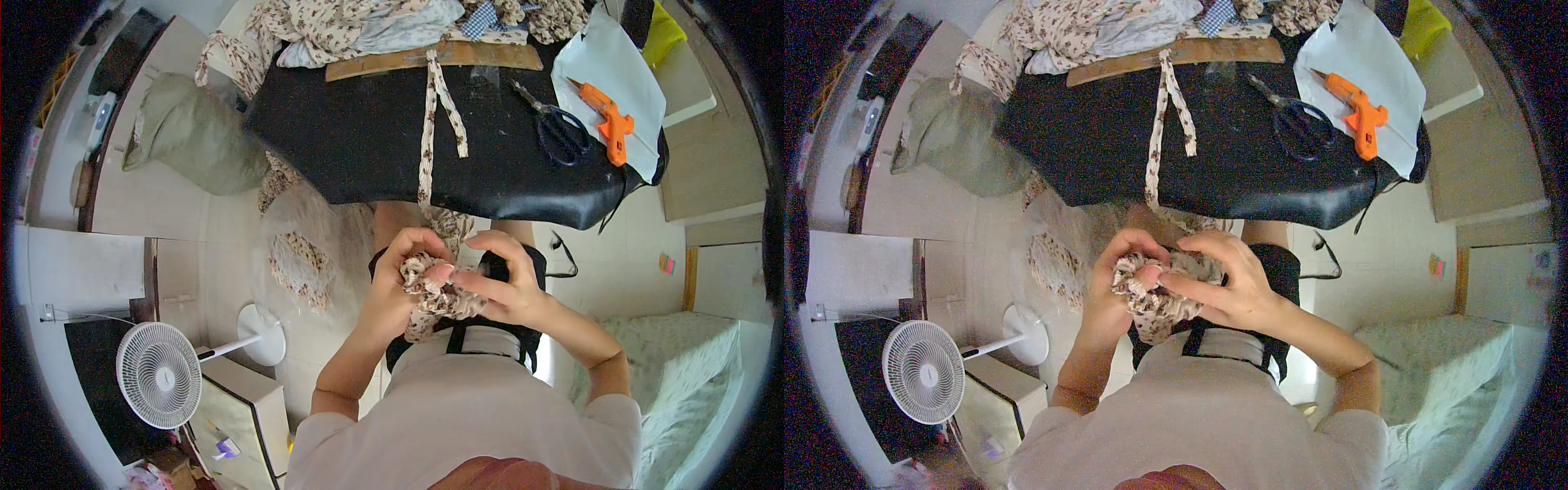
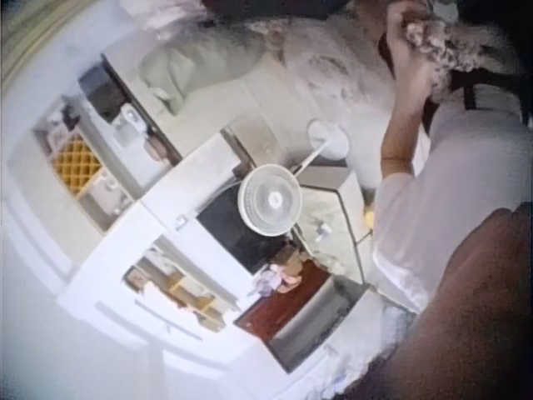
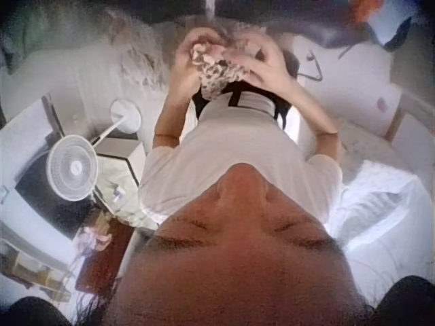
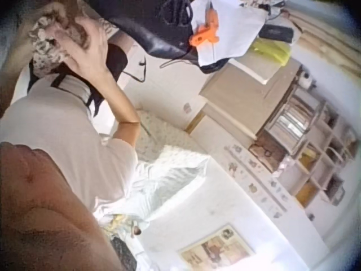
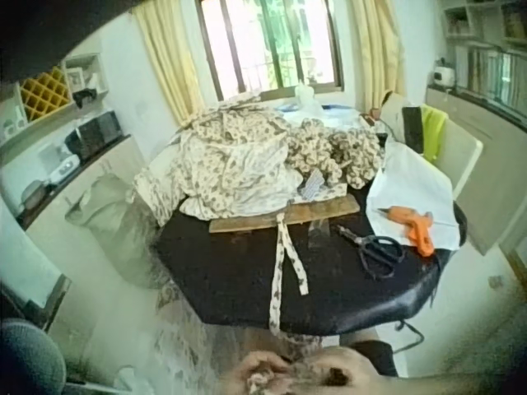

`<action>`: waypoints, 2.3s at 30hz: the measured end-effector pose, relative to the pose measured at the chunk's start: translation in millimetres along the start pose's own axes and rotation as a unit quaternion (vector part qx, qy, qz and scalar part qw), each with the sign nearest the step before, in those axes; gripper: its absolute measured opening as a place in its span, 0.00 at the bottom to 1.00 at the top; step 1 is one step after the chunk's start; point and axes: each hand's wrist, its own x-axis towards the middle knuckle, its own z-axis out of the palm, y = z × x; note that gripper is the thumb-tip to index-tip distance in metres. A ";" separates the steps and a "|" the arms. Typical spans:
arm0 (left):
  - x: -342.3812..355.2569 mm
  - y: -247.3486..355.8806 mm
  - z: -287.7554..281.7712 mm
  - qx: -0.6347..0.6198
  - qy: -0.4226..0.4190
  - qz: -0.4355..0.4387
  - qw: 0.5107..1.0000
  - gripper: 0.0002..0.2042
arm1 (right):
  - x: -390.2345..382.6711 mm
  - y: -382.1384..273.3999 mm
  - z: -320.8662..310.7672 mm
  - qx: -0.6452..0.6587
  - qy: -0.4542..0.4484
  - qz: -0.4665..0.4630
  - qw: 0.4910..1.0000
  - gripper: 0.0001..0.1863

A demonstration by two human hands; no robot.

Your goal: Making fabric scrunchies by manipulating fabric strips and using a hot glue gun.

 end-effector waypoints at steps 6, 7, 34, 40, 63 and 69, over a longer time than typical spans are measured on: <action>-2.5 -2.3 -12.3 0.080 -0.054 0.056 0.994 0.16 | -5.6 0.5 0.1 0.187 0.090 0.013 0.978 0.16; -2.1 -2.7 -14.0 0.191 -0.086 0.137 0.968 0.16 | -19.9 -4.6 4.9 0.302 0.145 0.169 0.927 0.10; -25.2 -30.6 -18.6 0.248 -0.114 0.358 0.893 0.16 | -16.9 -19.8 -0.6 0.241 -0.072 0.136 0.958 0.26; -36.6 -49.8 -19.9 0.215 -0.031 0.293 0.931 0.24 | -16.6 -14.5 4.3 0.341 -0.087 0.206 0.913 0.22; -62.3 -73.6 -80.7 0.123 0.122 0.097 0.980 0.23 | -19.4 -3.5 27.1 0.339 -0.101 0.314 0.881 0.29; -102.5 11.9 -194.7 -0.083 0.427 0.065 0.898 0.20 | -42.4 20.0 49.4 0.332 -0.160 0.408 0.835 0.18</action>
